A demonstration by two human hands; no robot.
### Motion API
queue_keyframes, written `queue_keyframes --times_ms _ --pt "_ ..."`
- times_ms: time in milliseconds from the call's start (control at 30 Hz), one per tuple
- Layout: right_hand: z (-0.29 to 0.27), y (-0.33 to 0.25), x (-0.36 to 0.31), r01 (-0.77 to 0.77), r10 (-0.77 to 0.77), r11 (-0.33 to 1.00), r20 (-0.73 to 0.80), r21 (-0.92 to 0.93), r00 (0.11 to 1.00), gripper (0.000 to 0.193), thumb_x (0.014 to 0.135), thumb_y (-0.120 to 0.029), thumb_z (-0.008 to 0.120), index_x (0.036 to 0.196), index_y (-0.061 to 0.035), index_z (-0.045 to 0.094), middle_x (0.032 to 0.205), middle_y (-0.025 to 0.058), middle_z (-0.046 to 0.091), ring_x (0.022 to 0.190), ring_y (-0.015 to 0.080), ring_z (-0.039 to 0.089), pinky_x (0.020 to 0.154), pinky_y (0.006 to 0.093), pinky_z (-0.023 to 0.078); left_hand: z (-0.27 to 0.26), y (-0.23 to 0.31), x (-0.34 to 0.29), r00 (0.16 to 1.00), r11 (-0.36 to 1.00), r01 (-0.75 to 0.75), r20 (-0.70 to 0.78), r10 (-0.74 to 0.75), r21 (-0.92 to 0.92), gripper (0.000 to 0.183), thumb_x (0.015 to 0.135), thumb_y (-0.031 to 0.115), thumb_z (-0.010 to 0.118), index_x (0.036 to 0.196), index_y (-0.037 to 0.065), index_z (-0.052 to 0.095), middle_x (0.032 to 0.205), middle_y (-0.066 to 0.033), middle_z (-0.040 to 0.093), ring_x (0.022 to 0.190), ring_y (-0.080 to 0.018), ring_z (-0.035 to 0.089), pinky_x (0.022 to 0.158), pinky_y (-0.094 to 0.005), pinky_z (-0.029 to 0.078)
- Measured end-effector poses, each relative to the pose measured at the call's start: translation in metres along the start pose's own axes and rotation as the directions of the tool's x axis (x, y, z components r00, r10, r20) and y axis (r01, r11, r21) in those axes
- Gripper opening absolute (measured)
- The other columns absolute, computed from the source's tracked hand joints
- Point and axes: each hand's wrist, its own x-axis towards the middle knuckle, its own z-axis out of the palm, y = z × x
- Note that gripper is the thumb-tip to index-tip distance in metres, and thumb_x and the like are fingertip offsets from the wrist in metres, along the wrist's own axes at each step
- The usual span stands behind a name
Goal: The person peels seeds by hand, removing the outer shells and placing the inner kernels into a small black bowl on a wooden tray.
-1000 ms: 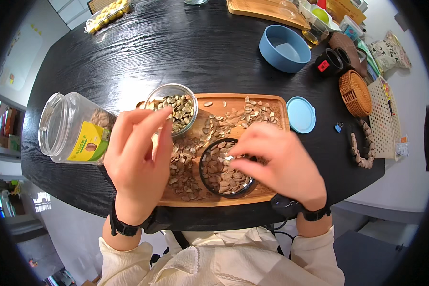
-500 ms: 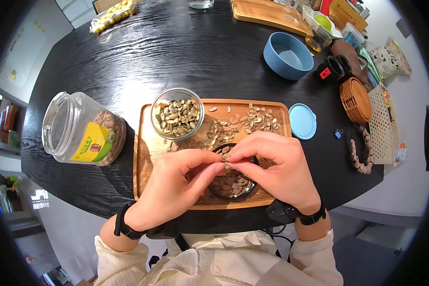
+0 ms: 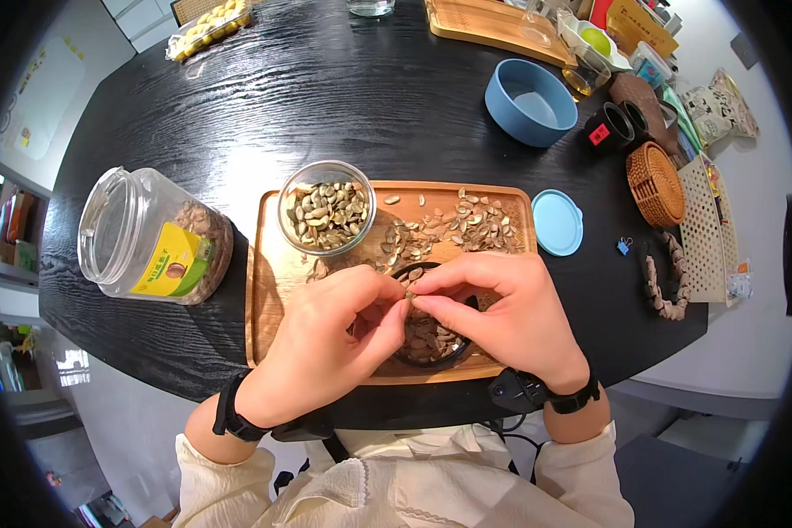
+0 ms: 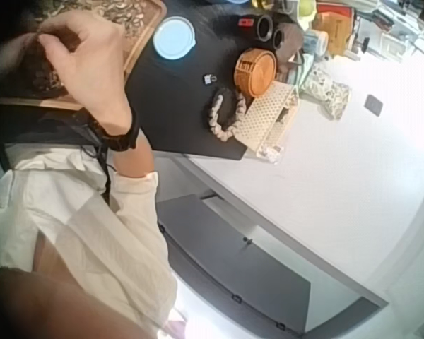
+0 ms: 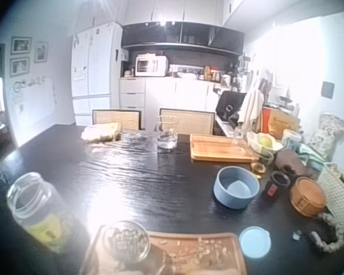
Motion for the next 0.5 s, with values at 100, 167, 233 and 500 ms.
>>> queue_keyframes --times_ms 100,167,233,500 --pt "-0.001 0.000 -0.002 -0.077 0.075 0.995 0.024 0.061 0.997 0.014 0.089 -0.004 0.073 0.101 0.0010 0.074 0.089 0.0078 0.074 0.079 0.0109 0.072 0.070 0.0249 0.057 0.000 0.000 0.000 1.000 1.000 -0.012 0.024 0.012 -0.005 0.006 0.087 -0.002 0.070 0.093 -0.002 0.068 0.077 -0.0078 0.066 0.062 -0.0134 0.059 0.058 -0.0257 0.047" --pt "-0.001 0.001 -0.002 -0.099 0.096 0.991 0.035 0.088 0.995 0.014 0.089 -0.004 0.073 0.102 0.0012 0.074 0.089 0.0072 0.075 0.080 0.0104 0.072 0.071 0.0248 0.057 0.001 -0.001 -0.001 1.000 0.999 -0.019 0.010 0.019 -0.030 0.006 0.086 -0.002 0.071 0.090 -0.001 0.067 0.077 -0.0077 0.066 0.062 -0.0140 0.060 0.057 -0.0260 0.047" --pt "-0.002 0.001 -0.002 -0.121 0.116 0.986 0.044 0.115 0.992 0.014 0.089 -0.003 0.073 0.102 0.0014 0.074 0.089 0.0066 0.075 0.080 0.0099 0.071 0.072 0.0246 0.058 -0.002 0.002 0.000 1.000 1.000 -0.017 0.012 0.017 -0.007 0.007 0.085 -0.001 0.072 0.089 -0.001 0.066 0.076 -0.0075 0.066 0.061 -0.0138 0.060 0.056 -0.0261 0.047" --pt "-0.008 0.003 0.002 -0.238 0.209 0.894 0.116 0.380 0.971 0.013 0.089 -0.005 0.077 0.101 0.0007 0.074 0.095 0.0051 0.073 0.086 0.0088 0.068 0.076 0.0229 0.054 -0.010 0.011 0.001 0.995 0.986 0.071 -0.078 -0.059 0.154 0.015 0.080 0.000 0.079 0.093 0.001 0.072 0.072 -0.0075 0.065 0.063 -0.0123 0.061 0.057 -0.0255 0.048"
